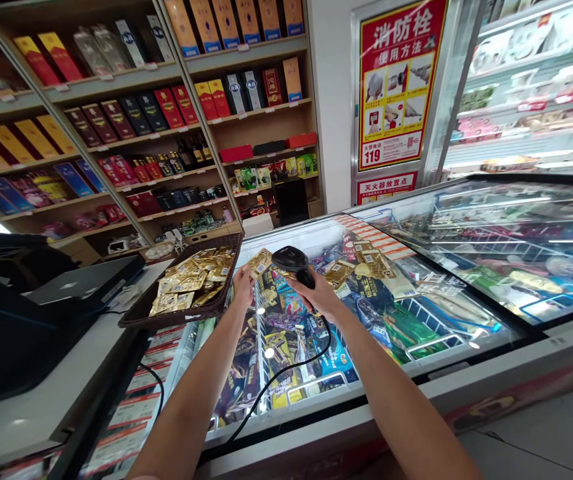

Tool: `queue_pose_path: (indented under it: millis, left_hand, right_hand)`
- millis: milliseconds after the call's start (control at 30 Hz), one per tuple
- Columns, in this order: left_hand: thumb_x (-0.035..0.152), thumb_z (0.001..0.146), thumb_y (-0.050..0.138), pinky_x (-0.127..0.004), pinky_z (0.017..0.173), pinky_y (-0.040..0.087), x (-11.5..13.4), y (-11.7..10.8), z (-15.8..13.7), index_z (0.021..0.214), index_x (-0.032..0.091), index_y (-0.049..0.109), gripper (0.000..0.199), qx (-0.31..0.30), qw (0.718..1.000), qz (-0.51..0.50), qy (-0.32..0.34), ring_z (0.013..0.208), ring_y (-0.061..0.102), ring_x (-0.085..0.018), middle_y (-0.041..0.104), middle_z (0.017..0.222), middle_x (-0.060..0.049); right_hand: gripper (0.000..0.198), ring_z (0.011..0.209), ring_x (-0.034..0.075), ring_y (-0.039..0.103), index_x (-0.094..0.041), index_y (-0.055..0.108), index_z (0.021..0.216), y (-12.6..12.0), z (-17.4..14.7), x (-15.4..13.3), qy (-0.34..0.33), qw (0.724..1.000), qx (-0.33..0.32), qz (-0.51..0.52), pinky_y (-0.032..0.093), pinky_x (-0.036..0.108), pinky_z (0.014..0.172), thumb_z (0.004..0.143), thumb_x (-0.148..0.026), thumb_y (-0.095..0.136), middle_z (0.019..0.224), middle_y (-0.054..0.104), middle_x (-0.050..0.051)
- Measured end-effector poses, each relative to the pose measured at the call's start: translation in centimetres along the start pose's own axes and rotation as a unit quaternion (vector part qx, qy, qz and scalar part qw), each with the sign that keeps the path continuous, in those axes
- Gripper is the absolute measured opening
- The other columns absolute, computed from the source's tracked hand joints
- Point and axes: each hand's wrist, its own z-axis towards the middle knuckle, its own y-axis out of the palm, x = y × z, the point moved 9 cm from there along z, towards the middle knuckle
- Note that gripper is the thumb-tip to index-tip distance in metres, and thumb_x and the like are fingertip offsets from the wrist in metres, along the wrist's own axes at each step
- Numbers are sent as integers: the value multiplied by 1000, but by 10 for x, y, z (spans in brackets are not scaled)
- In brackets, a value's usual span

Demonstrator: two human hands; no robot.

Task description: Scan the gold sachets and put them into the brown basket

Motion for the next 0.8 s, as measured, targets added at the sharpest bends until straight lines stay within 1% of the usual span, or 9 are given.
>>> queue_pose_path:
  millis: [100, 200, 333, 433, 600, 800]
  left_hand:
    - [55, 72, 73, -22, 64, 48, 0, 0, -1, 79, 21, 59, 38, 0, 999, -42, -13, 69, 62, -11, 63, 74, 1]
    - [53, 72, 74, -22, 66, 49, 0, 1, -1, 82, 20, 61, 37, -2, 997, -68, -22, 73, 65, -12, 67, 81, -1]
    - [50, 71, 77, -22, 66, 49, -2, 2, 0, 82, 20, 62, 35, -1, 996, -86, -28, 72, 65, -12, 67, 80, -1]
    - [50, 71, 77, -23, 68, 49, -3, 2, 1, 85, 20, 63, 36, 0, 995, -94, -28, 74, 66, -12, 68, 82, -1]
    - [50, 70, 77, -23, 67, 49, -3, 0, 0, 87, 20, 65, 36, 2, 995, -98, -31, 73, 66, -13, 68, 81, -1]
    - [49, 70, 77, -22, 66, 50, -2, 1, -1, 86, 20, 65, 36, 7, 994, -98, -36, 74, 67, -13, 70, 84, -2]
  right_hand:
    - [41, 35, 7, 39, -23, 49, 91, 6, -2, 3, 19, 999, -28, 3, 31, 22, 37, 79, -56, 71, 55, 48, -10]
    - [42, 35, 7, 39, -24, 48, 92, 8, -3, 4, 30, 999, -45, 3, 30, 22, 37, 79, -57, 71, 55, 47, -10]
    - [43, 34, 6, 38, -23, 48, 90, 11, -4, 6, 42, 996, -71, -20, 30, 22, 36, 79, -58, 70, 54, 47, -10]
    - [43, 33, 7, 38, -22, 50, 92, 13, -3, 7, 40, 995, -88, -38, 29, 22, 36, 79, -58, 70, 53, 47, -10]
    - [42, 33, 7, 38, -22, 51, 92, 14, -5, 5, 40, 993, -93, -54, 30, 23, 37, 81, -58, 68, 51, 46, -10]
    - [42, 34, 7, 39, -21, 51, 94, 16, -8, 2, 49, 992, -96, -60, 32, 23, 39, 80, -57, 69, 52, 47, -10]
